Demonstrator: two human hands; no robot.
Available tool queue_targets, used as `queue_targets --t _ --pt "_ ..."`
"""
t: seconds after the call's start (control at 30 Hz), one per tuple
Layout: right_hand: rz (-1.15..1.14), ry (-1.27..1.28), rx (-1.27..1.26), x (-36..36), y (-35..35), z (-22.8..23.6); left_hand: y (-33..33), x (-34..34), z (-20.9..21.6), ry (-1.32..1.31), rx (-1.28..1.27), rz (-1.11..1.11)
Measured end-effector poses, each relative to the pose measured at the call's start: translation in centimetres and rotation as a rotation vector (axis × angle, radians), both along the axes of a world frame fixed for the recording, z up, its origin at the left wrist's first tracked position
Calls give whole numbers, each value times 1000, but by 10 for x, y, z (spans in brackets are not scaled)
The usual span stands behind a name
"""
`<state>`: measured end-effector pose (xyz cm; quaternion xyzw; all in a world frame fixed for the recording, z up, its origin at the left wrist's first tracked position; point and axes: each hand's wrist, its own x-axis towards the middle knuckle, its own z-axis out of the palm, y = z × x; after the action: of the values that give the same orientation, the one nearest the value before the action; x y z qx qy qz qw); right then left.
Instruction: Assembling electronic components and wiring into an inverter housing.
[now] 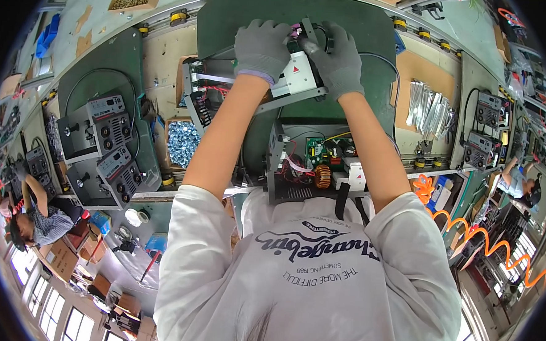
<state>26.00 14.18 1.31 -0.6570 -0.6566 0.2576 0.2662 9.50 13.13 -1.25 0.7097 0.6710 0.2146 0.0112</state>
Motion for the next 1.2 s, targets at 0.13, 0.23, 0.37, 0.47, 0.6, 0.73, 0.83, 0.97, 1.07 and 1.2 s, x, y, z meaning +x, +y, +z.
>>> queue_targets --t 0.13,0.23,0.37,0.47,0.6,0.73,0.83,0.97,1.07,1.2 --pt "102 12 -65 6 7 -8 1 8 5 89 -91 54" --pt "114 26 -103 4 5 -4 1 11 8 103 -75 83" --pt "126 29 -105 4 5 -4 3 13 4 120 -110 76" --pt "163 -3 -78 4 6 -4 10 20 1 88 -96 78" --pt "175 -64 -67 8 10 -1 16 27 3 -3 -101 92" --pt "245 -26 -14 8 8 -12 8 1 7 -206 -233 110" --pt "325 200 -41 53 10 -17 -23 -25 30 -331 -46 229" --pt "-196 190 -13 186 18 -39 -101 -96 26 -262 269 635" --pt "-609 -17 -144 328 9 -117 -185 -152 -46 -172 139 914" --pt "-694 -432 -403 390 -19 -148 -256 -138 -135 -400 -160 794"
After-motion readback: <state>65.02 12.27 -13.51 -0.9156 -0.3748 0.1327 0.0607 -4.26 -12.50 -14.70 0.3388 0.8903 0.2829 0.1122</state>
